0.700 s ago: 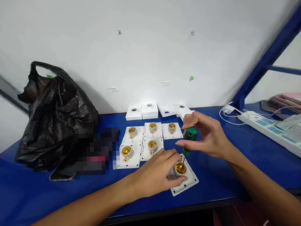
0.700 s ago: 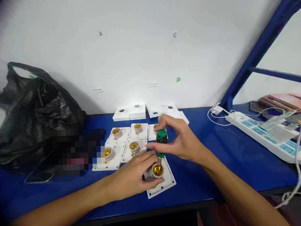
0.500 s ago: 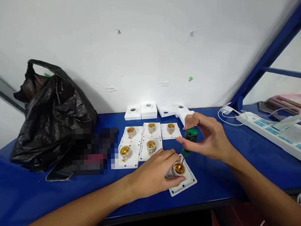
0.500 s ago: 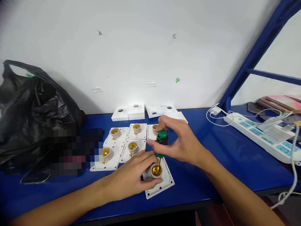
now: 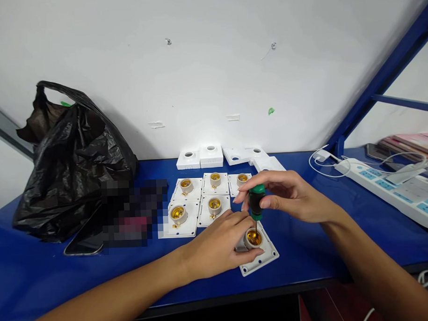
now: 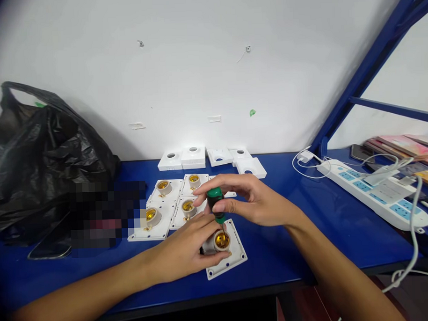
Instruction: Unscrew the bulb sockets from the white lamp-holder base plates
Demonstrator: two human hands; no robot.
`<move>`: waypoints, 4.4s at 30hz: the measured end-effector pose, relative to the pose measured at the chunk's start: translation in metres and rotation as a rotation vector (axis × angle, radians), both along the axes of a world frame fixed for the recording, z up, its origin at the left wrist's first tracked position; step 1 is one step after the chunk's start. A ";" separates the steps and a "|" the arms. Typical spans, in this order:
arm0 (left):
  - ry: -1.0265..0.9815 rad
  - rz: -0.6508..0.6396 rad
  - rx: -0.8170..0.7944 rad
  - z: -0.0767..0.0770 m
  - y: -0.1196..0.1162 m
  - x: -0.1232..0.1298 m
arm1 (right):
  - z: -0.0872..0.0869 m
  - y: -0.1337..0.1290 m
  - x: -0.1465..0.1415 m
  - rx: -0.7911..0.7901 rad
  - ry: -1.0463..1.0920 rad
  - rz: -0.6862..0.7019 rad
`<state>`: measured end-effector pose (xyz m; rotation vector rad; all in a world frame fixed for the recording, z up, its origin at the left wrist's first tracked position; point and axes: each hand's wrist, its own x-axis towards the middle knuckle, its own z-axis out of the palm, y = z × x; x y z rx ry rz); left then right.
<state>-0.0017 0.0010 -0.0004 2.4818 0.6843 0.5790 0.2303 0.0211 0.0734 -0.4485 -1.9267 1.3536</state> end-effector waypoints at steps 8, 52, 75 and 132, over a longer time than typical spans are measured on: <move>0.020 0.011 0.007 0.001 -0.001 0.000 | -0.003 0.005 0.004 -0.056 0.088 0.006; 0.031 -0.015 0.028 0.001 -0.001 0.000 | -0.007 0.008 -0.001 -0.024 0.137 -0.016; 0.042 -0.016 0.029 0.000 -0.001 -0.001 | -0.008 0.022 0.006 0.085 0.092 -0.028; -0.062 0.015 -0.231 0.004 0.002 -0.002 | -0.067 0.001 -0.038 0.581 0.212 -0.760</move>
